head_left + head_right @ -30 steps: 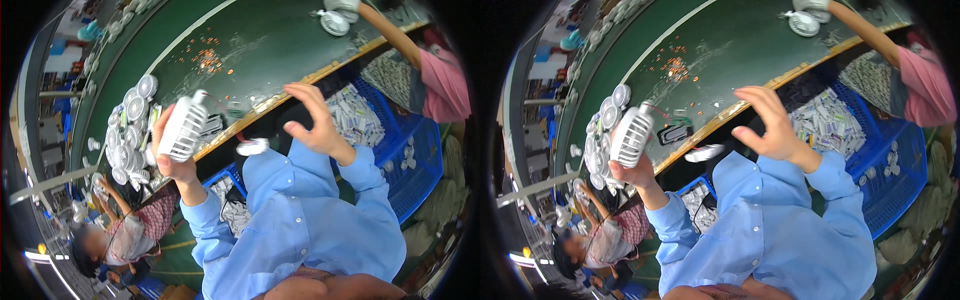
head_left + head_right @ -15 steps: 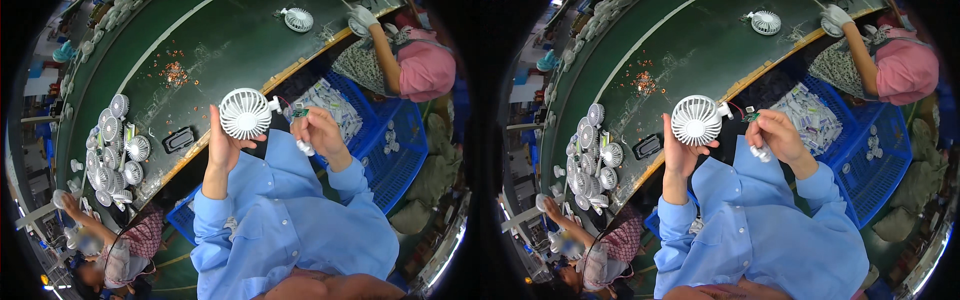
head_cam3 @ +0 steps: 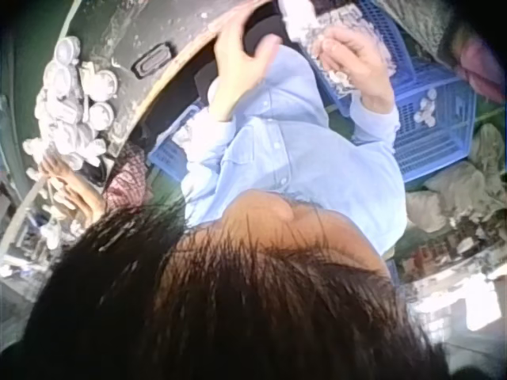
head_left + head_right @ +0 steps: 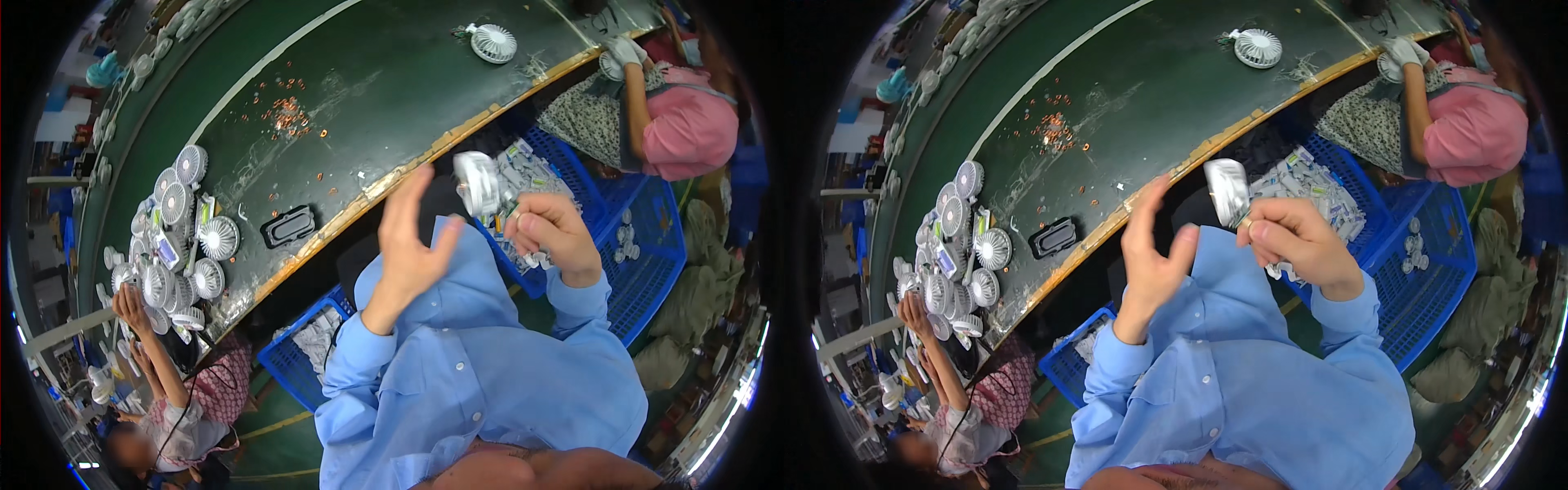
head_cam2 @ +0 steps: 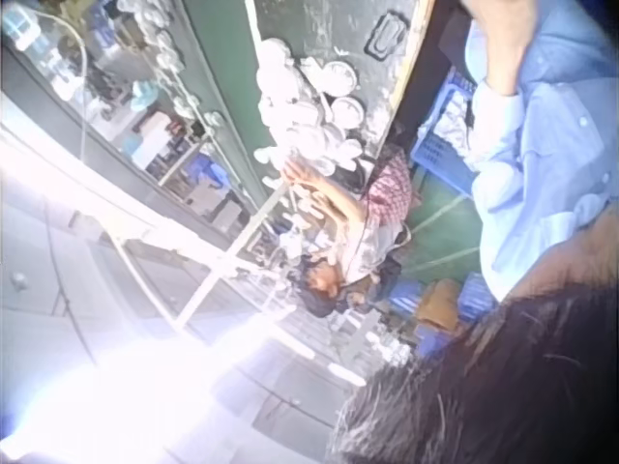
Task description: Assembling small handheld fans by connecting circuit boards, batteries, and plastic casings.
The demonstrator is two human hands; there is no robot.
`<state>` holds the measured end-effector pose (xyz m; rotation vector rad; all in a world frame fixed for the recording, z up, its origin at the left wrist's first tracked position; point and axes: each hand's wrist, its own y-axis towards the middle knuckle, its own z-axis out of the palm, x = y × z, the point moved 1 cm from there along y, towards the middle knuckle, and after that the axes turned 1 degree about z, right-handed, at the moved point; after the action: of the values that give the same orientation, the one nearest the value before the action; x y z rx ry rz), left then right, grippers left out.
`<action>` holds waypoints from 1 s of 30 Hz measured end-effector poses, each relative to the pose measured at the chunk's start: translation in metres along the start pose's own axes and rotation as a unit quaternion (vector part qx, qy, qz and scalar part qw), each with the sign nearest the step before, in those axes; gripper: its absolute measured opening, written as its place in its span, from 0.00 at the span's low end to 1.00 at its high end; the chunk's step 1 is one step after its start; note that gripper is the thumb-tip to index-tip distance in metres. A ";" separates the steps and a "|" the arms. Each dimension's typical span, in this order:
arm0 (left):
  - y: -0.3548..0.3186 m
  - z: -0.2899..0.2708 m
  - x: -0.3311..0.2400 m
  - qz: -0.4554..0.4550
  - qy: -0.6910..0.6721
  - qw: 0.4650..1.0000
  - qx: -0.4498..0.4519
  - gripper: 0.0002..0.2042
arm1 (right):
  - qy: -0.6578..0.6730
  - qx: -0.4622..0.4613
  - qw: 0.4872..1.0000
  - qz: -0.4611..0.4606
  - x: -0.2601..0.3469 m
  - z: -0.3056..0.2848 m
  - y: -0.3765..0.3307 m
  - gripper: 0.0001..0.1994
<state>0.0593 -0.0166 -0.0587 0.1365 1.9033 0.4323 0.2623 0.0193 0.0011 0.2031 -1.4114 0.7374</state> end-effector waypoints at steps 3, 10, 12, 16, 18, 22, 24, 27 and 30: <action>0.002 0.015 -0.016 0.174 -0.106 0.976 0.084 0.22 | -0.061 0.062 0.995 0.055 -0.008 0.001 0.001 0.09; -0.028 0.032 -0.020 0.248 0.007 0.968 -0.044 0.17 | -0.080 0.084 0.992 0.041 -0.031 0.000 -0.008 0.08; -0.032 0.029 -0.018 0.284 0.040 0.957 -0.050 0.16 | -0.049 0.088 0.992 0.072 -0.038 0.002 -0.006 0.08; -0.038 0.024 -0.007 0.252 0.032 0.967 -0.032 0.16 | -0.010 0.079 0.995 0.059 -0.052 0.011 -0.002 0.10; -0.041 0.019 -0.012 0.217 0.021 0.976 -0.017 0.16 | 0.012 0.089 0.993 0.078 -0.060 0.010 -0.002 0.11; -0.040 0.007 -0.002 0.109 -0.004 0.993 -0.053 0.06 | 0.199 0.170 0.965 -0.023 -0.065 0.006 -0.003 0.18; -0.038 -0.016 0.022 -0.048 -0.155 0.980 -0.119 0.06 | 0.229 0.125 0.963 -0.063 -0.062 -0.013 -0.018 0.22; -0.034 -0.023 0.013 -0.097 -0.347 0.922 -0.142 0.08 | 0.028 0.044 0.997 0.053 -0.086 -0.059 -0.026 0.18; -0.030 -0.028 0.019 -0.070 -0.424 0.899 -0.086 0.09 | -0.576 -0.118 0.805 0.075 -0.161 -0.114 -0.030 0.12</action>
<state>0.0302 -0.0449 -0.0773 0.0535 1.0010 0.3581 0.3764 0.0030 -0.1622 0.3778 -2.6979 0.5396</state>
